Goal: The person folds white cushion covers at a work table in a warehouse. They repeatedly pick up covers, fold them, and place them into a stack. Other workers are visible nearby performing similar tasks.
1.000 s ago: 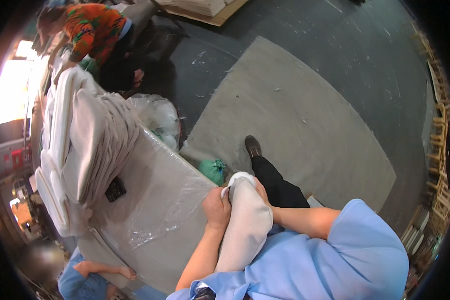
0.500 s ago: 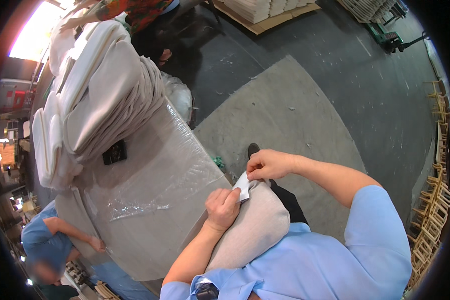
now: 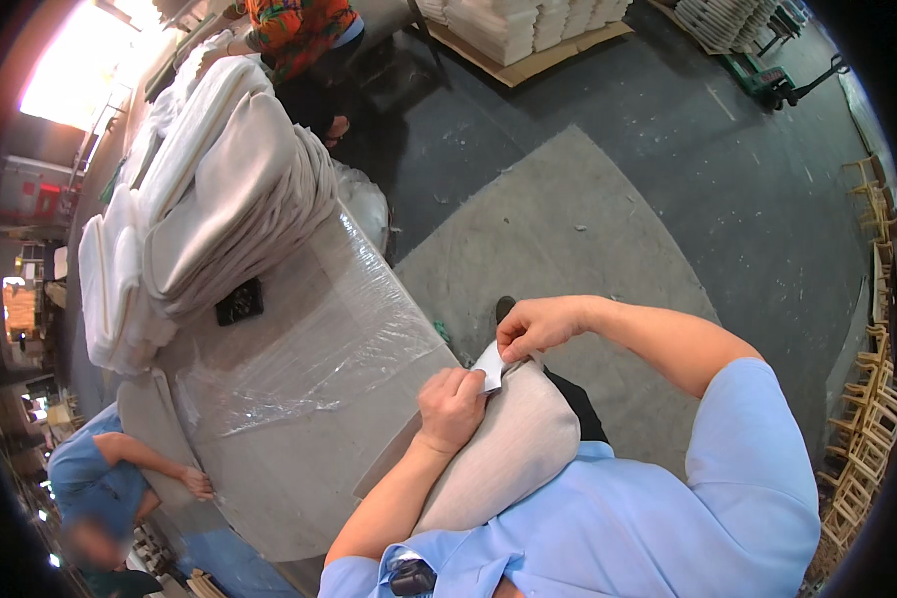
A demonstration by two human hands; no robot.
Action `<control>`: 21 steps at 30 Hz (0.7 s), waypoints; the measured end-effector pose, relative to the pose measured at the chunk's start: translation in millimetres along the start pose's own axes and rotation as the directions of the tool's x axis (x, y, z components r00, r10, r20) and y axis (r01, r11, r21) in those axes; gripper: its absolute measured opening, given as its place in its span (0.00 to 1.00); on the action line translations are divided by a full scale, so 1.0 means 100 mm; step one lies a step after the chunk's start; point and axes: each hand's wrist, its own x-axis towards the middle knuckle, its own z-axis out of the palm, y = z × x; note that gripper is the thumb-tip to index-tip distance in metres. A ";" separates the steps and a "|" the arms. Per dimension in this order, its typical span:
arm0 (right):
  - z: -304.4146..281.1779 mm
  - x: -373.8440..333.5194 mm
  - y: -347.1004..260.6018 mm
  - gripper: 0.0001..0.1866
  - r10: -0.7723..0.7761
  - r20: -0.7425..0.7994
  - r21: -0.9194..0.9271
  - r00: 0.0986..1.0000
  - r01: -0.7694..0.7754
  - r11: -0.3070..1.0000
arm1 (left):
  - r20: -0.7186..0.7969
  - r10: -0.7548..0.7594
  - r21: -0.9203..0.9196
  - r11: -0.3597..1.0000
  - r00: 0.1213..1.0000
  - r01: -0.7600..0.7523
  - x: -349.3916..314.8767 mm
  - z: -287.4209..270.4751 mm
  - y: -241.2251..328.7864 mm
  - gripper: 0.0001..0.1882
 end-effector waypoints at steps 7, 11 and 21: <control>0.07 0.10 0.06 0.12 0.040 0.116 0.235 0.992 -0.066 0.970 | -0.003 0.002 0.059 0.998 1.000 -0.002 -0.08 -0.15 0.19 0.09; 0.28 0.17 0.08 0.13 0.046 0.061 0.351 0.997 -0.064 0.934 | 0.024 -0.115 0.040 0.993 0.993 0.114 -0.23 -0.21 0.19 0.06; 0.47 0.20 0.45 0.11 0.292 -0.184 0.530 0.939 -0.155 0.834 | 0.426 -0.532 0.118 0.834 0.732 0.539 0.08 0.23 0.06 0.14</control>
